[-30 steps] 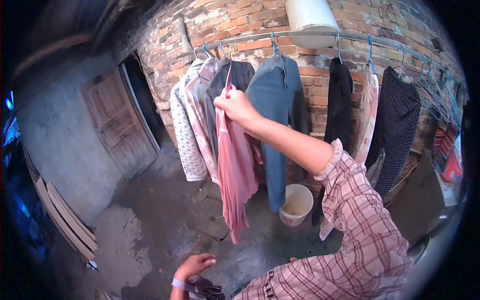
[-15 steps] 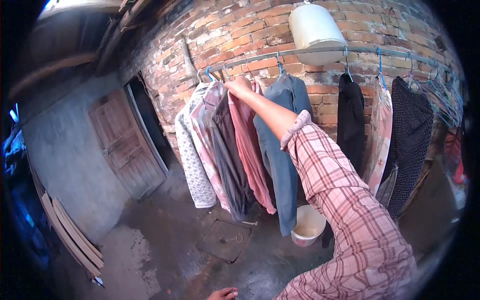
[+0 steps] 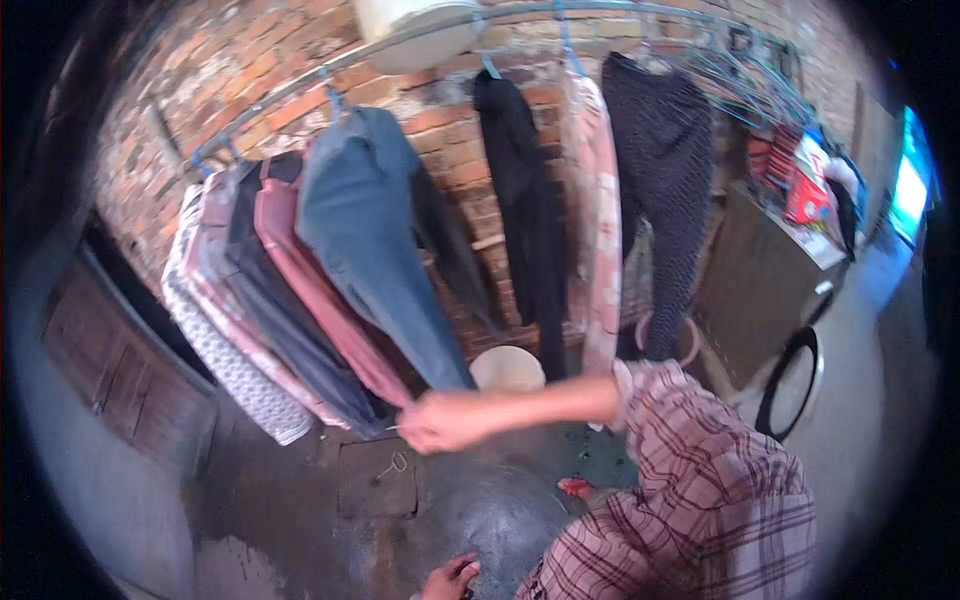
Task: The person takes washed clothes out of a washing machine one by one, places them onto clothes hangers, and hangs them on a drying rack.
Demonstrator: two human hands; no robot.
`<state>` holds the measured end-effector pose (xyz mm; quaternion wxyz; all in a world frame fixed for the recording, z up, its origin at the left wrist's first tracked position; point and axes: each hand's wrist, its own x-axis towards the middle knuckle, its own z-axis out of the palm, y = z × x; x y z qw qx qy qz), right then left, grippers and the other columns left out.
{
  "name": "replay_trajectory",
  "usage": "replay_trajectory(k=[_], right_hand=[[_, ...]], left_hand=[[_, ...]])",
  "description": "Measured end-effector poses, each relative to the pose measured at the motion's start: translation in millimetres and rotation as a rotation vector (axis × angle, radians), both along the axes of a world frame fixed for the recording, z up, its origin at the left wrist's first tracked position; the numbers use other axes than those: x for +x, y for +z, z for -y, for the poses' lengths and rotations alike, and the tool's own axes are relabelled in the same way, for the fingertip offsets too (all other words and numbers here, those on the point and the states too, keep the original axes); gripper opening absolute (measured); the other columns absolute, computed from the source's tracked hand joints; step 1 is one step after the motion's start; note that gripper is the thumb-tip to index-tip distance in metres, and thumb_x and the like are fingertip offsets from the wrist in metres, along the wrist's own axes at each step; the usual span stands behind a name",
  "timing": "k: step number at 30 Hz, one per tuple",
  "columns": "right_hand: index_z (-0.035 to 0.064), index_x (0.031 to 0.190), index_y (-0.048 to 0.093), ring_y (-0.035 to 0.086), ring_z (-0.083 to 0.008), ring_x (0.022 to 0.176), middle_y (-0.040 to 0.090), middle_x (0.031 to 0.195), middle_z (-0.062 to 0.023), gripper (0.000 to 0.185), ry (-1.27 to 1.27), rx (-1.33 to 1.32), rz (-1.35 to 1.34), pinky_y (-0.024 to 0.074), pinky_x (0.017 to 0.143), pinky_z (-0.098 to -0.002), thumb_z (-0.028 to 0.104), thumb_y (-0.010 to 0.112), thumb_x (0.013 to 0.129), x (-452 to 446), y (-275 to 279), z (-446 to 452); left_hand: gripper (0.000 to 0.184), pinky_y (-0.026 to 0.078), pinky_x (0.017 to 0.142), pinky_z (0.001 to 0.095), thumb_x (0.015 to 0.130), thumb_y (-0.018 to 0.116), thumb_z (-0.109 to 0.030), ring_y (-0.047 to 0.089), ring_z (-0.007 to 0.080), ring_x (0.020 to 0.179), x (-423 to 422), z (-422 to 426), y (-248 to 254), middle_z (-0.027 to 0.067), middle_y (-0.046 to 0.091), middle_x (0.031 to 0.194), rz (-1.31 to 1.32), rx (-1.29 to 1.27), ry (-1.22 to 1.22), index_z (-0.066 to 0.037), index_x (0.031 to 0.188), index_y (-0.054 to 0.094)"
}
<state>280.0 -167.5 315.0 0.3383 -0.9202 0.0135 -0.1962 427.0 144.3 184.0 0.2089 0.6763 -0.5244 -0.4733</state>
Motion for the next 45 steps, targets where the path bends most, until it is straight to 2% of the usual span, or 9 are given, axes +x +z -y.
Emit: replay_trajectory(k=[4,7,10,13,19,21,32,35,45], right_hand=[[-0.0019,0.095,0.061,0.060,-0.0366,0.090,0.062,0.092,-0.0214,0.044,-0.179,0.137,-0.856,0.0471,0.077,-0.0467,0.040,0.056,0.083,-132,-254,-49],[-0.0022,0.088,0.066,0.064,-0.0339,0.069,0.066,0.078,-0.0197,0.036,-0.545,0.300,-0.863,0.0507,0.063,-0.0451,0.031,0.060,0.075,-269,-383,-143],[0.0016,0.087,0.068,0.064,-0.0276,0.066,0.066,0.075,-0.0152,0.033,-0.813,1.121,-1.016,0.0506,0.058,-0.0418,0.030,0.058,0.074,-383,-408,-244],[0.0042,0.085,0.068,0.064,-0.0230,0.062,0.067,0.075,-0.0117,0.027,-1.079,0.864,-1.042,0.0506,0.049,-0.0367,0.026,0.057,0.076,-465,-449,-334],[0.0062,0.088,0.068,0.067,-0.0160,0.061,0.070,0.082,-0.0095,0.018,-1.646,1.637,-0.493,0.0554,0.052,-0.0305,0.017,0.055,0.082,-535,-503,-460],[0.0050,0.094,0.067,0.067,-0.0171,0.064,0.070,0.082,-0.0089,0.018,-1.494,1.284,-0.590,0.0559,0.052,-0.0317,0.015,0.056,0.084,-546,-532,-504],[-0.0013,0.091,0.062,0.066,-0.0211,0.062,0.068,0.079,-0.0124,0.021,-2.025,1.842,-0.207,0.0529,0.049,-0.0343,0.018,0.054,0.088,-630,-490,-745],[-0.0009,0.091,0.061,0.065,-0.0216,0.061,0.068,0.077,-0.0133,0.018,-2.096,1.807,0.340,0.0510,0.047,-0.0342,0.016,0.055,0.088,-647,-459,-762],[0.0020,0.090,0.061,0.064,-0.0230,0.059,0.067,0.074,-0.0124,0.017,-1.887,2.079,0.622,0.0542,0.054,-0.0375,0.017,0.054,0.086,-698,-506,-697]], left_hand=[[0.034,0.048,0.079,0.0314,0.090,0.059,-0.026,0.063,0.0187,0.086,-24,30,-19,0.0126,0.067,0.097,0.001,0.037,-0.253,-0.004,0.116,0.059],[0.034,0.049,0.080,0.0305,0.090,0.060,-0.026,0.063,0.0179,0.086,-57,59,-27,0.0115,0.067,0.097,-0.014,0.056,-0.464,-0.005,0.116,0.060],[0.033,0.050,0.076,0.0281,0.090,0.059,-0.026,0.065,0.0157,0.083,-120,89,11,0.0097,0.068,0.091,-0.041,0.074,-0.584,-0.008,0.117,0.059],[0.032,0.050,0.076,0.0278,0.089,0.061,-0.022,0.065,0.0161,0.085,-176,93,15,0.0107,0.068,0.092,-0.082,0.021,-0.654,-0.008,0.118,0.059],[0.033,0.051,0.076,0.0267,0.089,0.060,-0.011,0.065,0.0142,0.086,-301,80,-41,0.0109,0.067,0.099,-0.262,0.079,-0.810,-0.005,0.121,0.056],[0.035,0.051,0.077,0.0264,0.089,0.059,-0.008,0.064,0.0139,0.086,-357,54,-55,0.0105,0.067,0.098,-0.265,0.053,-0.866,-0.006,0.123,0.054],[0.049,0.051,0.081,0.0308,0.085,0.062,-0.009,0.062,0.0178,0.094,-604,-9,-7,0.0116,0.058,0.114,-0.351,-0.111,-1.122,-0.010,0.132,0.046],[0.052,0.051,0.080,0.0304,0.084,0.063,-0.007,0.062,0.0177,0.093,-657,12,-6,0.0128,0.057,0.114,-0.333,-0.256,-1.022,-0.006,0.132,0.044],[0.070,0.038,0.100,0.0388,0.079,0.064,-0.009,0.046,0.0322,0.119,-824,81,-53,0.0221,0.041,0.134,-0.280,-0.458,-0.694,-0.002,0.139,0.029]])
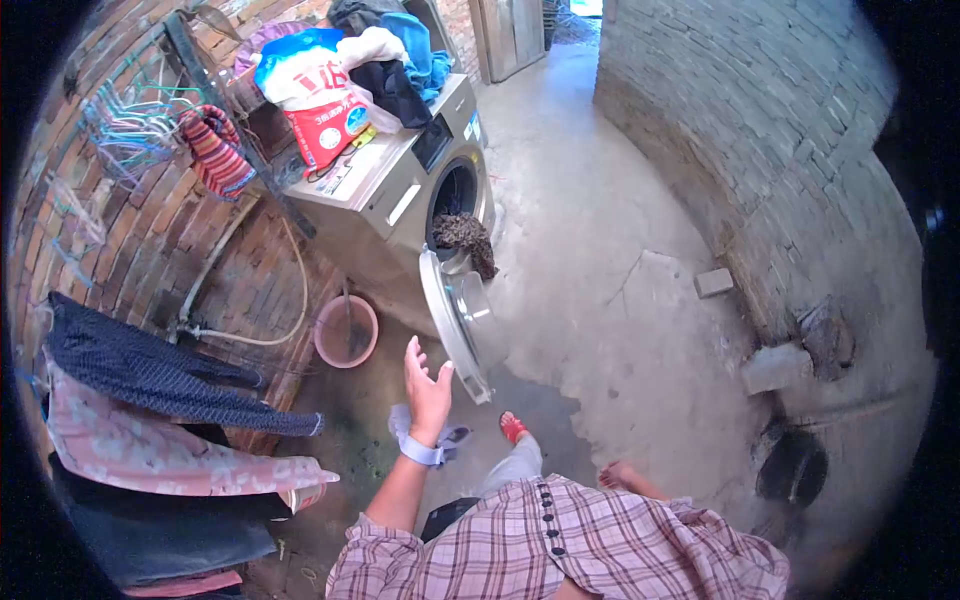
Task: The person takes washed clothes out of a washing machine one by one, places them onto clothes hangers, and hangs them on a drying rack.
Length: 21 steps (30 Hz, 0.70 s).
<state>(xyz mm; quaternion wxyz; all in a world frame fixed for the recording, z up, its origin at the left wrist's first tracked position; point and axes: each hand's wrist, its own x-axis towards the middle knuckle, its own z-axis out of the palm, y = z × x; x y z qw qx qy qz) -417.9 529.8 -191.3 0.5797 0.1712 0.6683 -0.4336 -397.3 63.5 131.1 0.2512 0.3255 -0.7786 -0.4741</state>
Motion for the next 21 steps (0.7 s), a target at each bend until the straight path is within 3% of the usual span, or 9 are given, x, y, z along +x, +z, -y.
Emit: replay_trajectory(k=[2,3,5,9,13,15,19,21], right_hand=[[0.0023,0.100,0.058,0.065,-0.0234,0.065,0.067,0.080,-0.0122,0.020,0.321,0.072,-0.136,0.0526,0.055,-0.0391,0.018,0.051,0.090,-30,12,14],[0.0022,0.096,0.059,0.065,-0.0234,0.065,0.067,0.079,-0.0118,0.018,0.282,0.040,-0.099,0.0530,0.053,-0.0390,0.017,0.051,0.089,-54,18,19],[0.0018,0.092,0.060,0.065,-0.0227,0.063,0.066,0.078,-0.0120,0.015,0.227,-0.013,-0.186,0.0533,0.052,-0.0385,0.013,0.051,0.087,-109,-50,17],[0.0019,0.090,0.060,0.064,-0.0208,0.062,0.066,0.077,-0.0120,0.012,-0.092,0.116,-0.294,0.0527,0.050,-0.0320,0.012,0.055,0.086,-205,40,103],[0.0020,0.092,0.061,0.063,-0.0173,0.061,0.065,0.076,-0.0091,0.017,0.179,0.094,-0.413,0.0518,0.050,-0.0305,0.017,0.056,0.087,-292,33,201],[0.0026,0.099,0.063,0.062,-0.0157,0.061,0.066,0.077,-0.0074,0.024,0.449,0.094,-0.564,0.0520,0.052,-0.0301,0.021,0.059,0.085,-335,55,268],[0.0134,0.116,0.062,0.065,-0.0278,0.090,0.066,0.099,-0.0190,0.038,0.748,-0.008,-0.899,0.0520,0.080,-0.0396,0.026,0.065,0.080,-407,70,401],[0.0183,0.120,0.061,0.055,-0.0338,0.112,0.060,0.115,-0.0212,0.043,0.808,-0.099,-0.813,0.0443,0.094,-0.0439,0.026,0.067,0.078,-443,44,469]], left_hand=[[0.071,0.036,0.102,0.0396,0.078,0.065,-0.010,0.044,0.0352,0.121,-21,18,-11,0.0236,0.041,0.134,0.060,-0.071,0.035,0.000,0.139,0.029],[0.072,0.031,0.106,0.0407,0.077,0.065,-0.010,0.039,0.0387,0.125,-34,25,-2,0.0251,0.039,0.135,0.117,-0.054,0.038,0.002,0.138,0.028],[0.074,0.030,0.107,0.0409,0.077,0.065,-0.012,0.038,0.0394,0.126,-57,47,-25,0.0257,0.038,0.136,0.143,-0.129,0.036,0.002,0.138,0.027],[0.076,0.027,0.109,0.0414,0.077,0.065,-0.013,0.034,0.0413,0.129,-102,81,-48,0.0277,0.036,0.137,0.203,-0.192,0.027,0.003,0.139,0.025],[0.077,0.025,0.110,0.0432,0.077,0.065,-0.013,0.030,0.0431,0.131,-142,95,-71,0.0307,0.033,0.138,0.321,-0.203,0.107,0.004,0.140,0.023],[0.077,0.025,0.110,0.0430,0.078,0.065,-0.014,0.030,0.0426,0.131,-155,99,-81,0.0308,0.033,0.138,0.344,-0.190,0.125,0.003,0.140,0.022],[0.075,0.030,0.106,0.0439,0.079,0.064,-0.012,0.034,0.0425,0.128,-170,94,-93,0.0275,0.034,0.138,0.455,-0.215,0.196,0.001,0.140,0.023],[0.074,0.033,0.104,0.0443,0.078,0.064,-0.011,0.037,0.0424,0.125,-184,91,-84,0.0258,0.036,0.137,0.534,-0.253,0.252,0.001,0.140,0.025]])
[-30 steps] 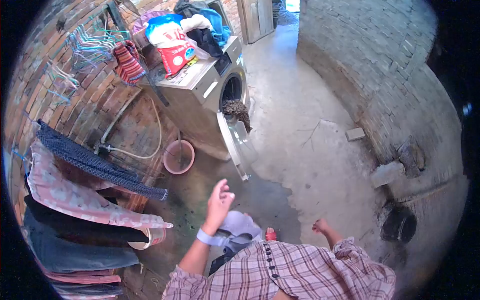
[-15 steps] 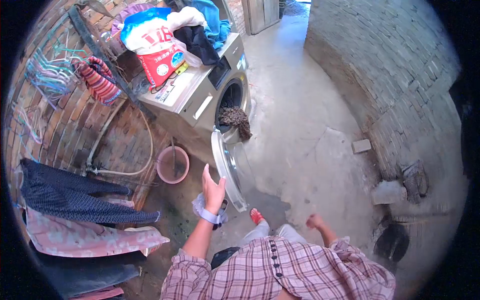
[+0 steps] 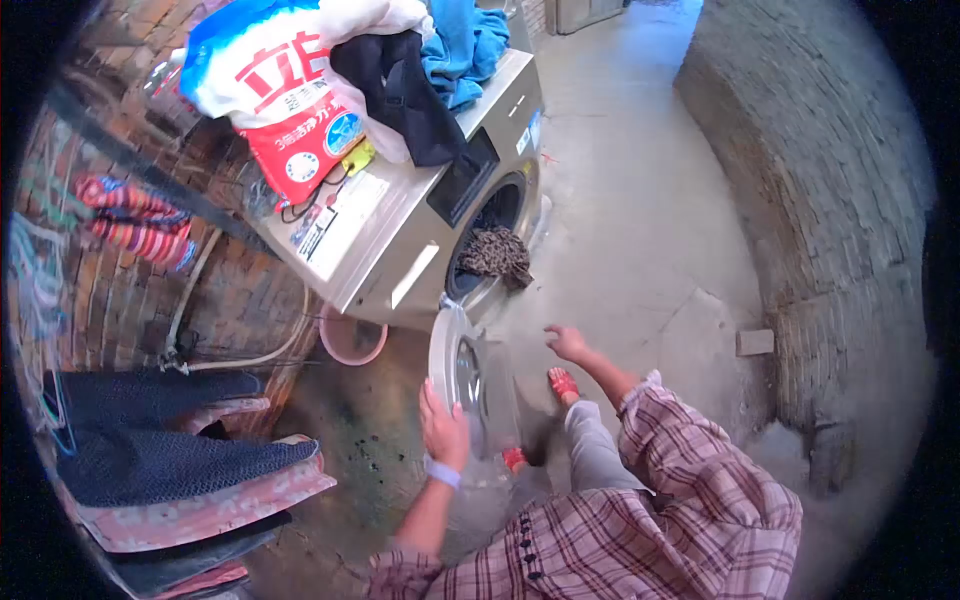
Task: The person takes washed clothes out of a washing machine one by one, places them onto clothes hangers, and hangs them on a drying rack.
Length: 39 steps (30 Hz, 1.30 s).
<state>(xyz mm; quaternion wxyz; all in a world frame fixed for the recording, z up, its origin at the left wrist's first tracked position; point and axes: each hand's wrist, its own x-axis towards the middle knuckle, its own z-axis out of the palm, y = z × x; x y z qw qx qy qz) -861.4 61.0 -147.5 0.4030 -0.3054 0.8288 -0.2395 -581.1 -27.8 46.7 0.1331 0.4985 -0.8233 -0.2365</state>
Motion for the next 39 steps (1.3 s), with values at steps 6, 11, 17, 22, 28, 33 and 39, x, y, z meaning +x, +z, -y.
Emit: replay_trajectory(k=[6,11,17,22,28,33,39], right_hand=[[0.0156,0.122,0.059,0.035,-0.0438,0.129,0.040,0.136,-0.0278,0.043,0.515,-0.004,-0.315,0.0366,0.103,-0.0464,0.023,0.061,0.080,-64,-34,150],[0.0088,0.117,0.063,0.034,-0.0461,0.129,0.032,0.142,-0.0275,0.039,0.736,0.257,-0.363,0.0371,0.102,-0.0464,0.025,0.049,0.084,-77,-45,225],[0.0084,0.108,0.068,0.050,-0.0333,0.118,0.055,0.126,-0.0195,0.036,0.723,0.070,-0.350,0.0423,0.097,-0.0411,0.023,0.045,0.084,-80,-154,252],[0.0025,0.079,0.059,0.062,-0.0272,0.079,0.063,0.080,-0.0147,0.016,0.083,-0.446,-0.244,0.0494,0.069,-0.0440,0.006,0.069,0.068,-70,-92,223],[0.0000,0.083,0.060,0.057,-0.0178,0.062,0.058,0.074,-0.0060,0.018,-0.355,-0.177,0.742,0.0474,0.054,-0.0355,0.008,0.065,0.067,-73,16,147],[-0.0044,0.086,0.061,0.058,-0.0179,0.072,0.061,0.083,-0.0081,0.021,-0.395,-0.543,1.231,0.0458,0.070,-0.0315,0.006,0.057,0.069,-59,169,80],[-0.0070,0.083,0.062,0.056,-0.0196,0.077,0.061,0.080,-0.0109,0.022,0.492,-0.968,1.561,0.0430,0.069,-0.0303,0.006,0.062,0.065,8,368,20]], left_hand=[[0.071,0.037,0.099,0.0456,0.077,0.065,-0.012,0.042,0.0419,0.119,-12,4,-2,0.0241,0.040,0.134,0.184,-0.098,0.028,0.001,0.137,0.030],[0.072,0.038,0.097,0.0470,0.076,0.066,-0.017,0.045,0.0430,0.115,-7,11,-10,0.0240,0.042,0.131,0.285,-0.049,0.057,0.000,0.137,0.032],[0.072,0.041,0.094,0.0489,0.078,0.065,-0.025,0.047,0.0438,0.111,-6,8,-13,0.0245,0.043,0.129,0.392,-0.065,0.089,-0.001,0.137,0.032],[0.070,0.043,0.090,0.0484,0.080,0.063,-0.024,0.047,0.0440,0.112,-9,10,-6,0.0243,0.043,0.129,0.300,0.029,0.117,-0.002,0.138,0.031],[0.068,0.043,0.090,0.0473,0.081,0.062,-0.022,0.048,0.0427,0.111,-3,13,-2,0.0228,0.044,0.129,0.219,0.011,0.086,-0.003,0.139,0.030],[0.070,0.042,0.092,0.0468,0.080,0.063,-0.021,0.048,0.0418,0.112,3,17,6,0.0204,0.044,0.131,0.243,0.054,0.073,-0.005,0.139,0.030],[0.069,0.041,0.096,0.0471,0.078,0.067,-0.025,0.049,0.0376,0.115,27,5,21,0.0182,0.045,0.134,0.119,-0.261,-0.207,-0.006,0.137,0.036]])
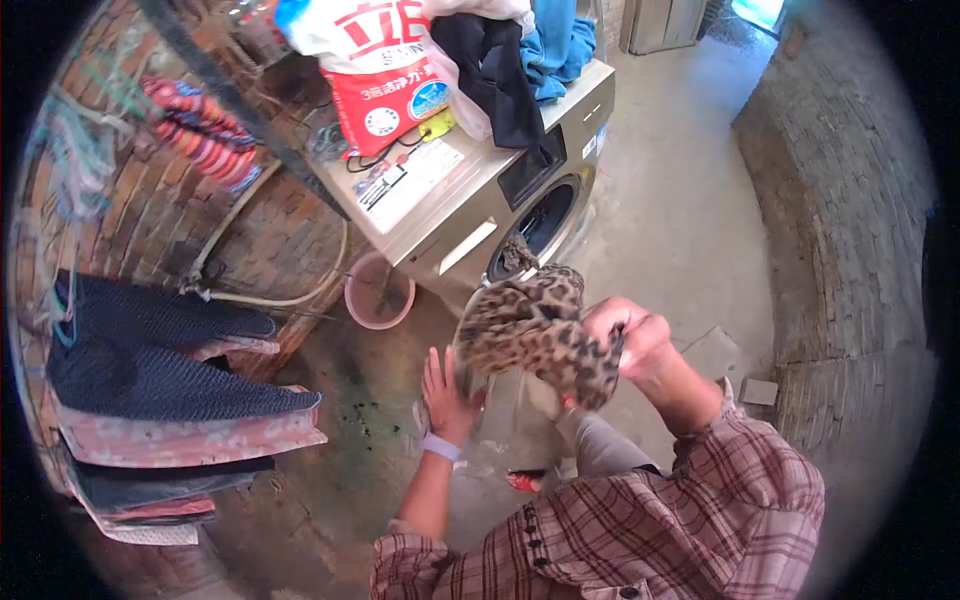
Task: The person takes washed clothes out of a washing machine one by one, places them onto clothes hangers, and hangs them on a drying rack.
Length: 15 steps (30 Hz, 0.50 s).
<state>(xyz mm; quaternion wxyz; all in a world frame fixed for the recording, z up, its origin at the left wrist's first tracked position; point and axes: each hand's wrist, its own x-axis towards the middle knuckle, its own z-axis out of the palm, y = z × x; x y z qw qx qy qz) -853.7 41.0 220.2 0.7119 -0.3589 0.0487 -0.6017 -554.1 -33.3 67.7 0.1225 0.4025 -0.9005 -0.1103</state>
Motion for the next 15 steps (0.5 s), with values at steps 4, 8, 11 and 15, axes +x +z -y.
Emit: replay_trajectory(k=[4,8,11,15], right_hand=[[-0.0048,0.076,0.061,0.053,-0.0213,0.056,0.057,0.064,-0.0088,0.034,0.022,-0.315,-0.383,0.0362,0.053,-0.0355,0.028,0.071,0.074,107,108,-16],[-0.0057,0.088,0.057,0.051,-0.0158,0.080,0.056,0.084,-0.0073,0.036,0.188,-0.552,-0.232,0.0390,0.073,-0.0302,0.029,0.066,0.084,227,161,-30],[-0.0025,0.098,0.055,0.048,-0.0113,0.083,0.055,0.089,-0.0034,0.040,0.251,-0.582,-0.137,0.0393,0.076,-0.0280,0.030,0.072,0.080,302,181,-48],[0.0003,0.110,0.056,0.052,-0.0062,0.092,0.057,0.100,0.0014,0.041,0.364,-0.398,-0.143,0.0431,0.085,-0.0237,0.015,0.075,0.078,359,200,-62]], left_hand=[[0.063,0.042,0.097,0.0459,0.081,0.066,-0.028,0.051,0.0334,0.116,77,-29,-19,0.0157,0.049,0.132,0.115,0.076,-0.259,-0.005,0.134,0.042],[0.058,0.042,0.097,0.0452,0.083,0.062,-0.027,0.051,0.0320,0.116,194,-113,24,0.0148,0.050,0.131,-0.130,0.489,0.110,-0.005,0.133,0.043],[0.054,0.043,0.097,0.0446,0.085,0.060,-0.027,0.051,0.0309,0.116,269,-167,61,0.0140,0.050,0.131,-0.451,0.664,0.393,-0.005,0.132,0.044],[0.050,0.043,0.097,0.0439,0.087,0.057,-0.027,0.052,0.0295,0.116,318,-202,117,0.0130,0.051,0.130,-0.923,0.623,0.550,-0.005,0.130,0.046]])
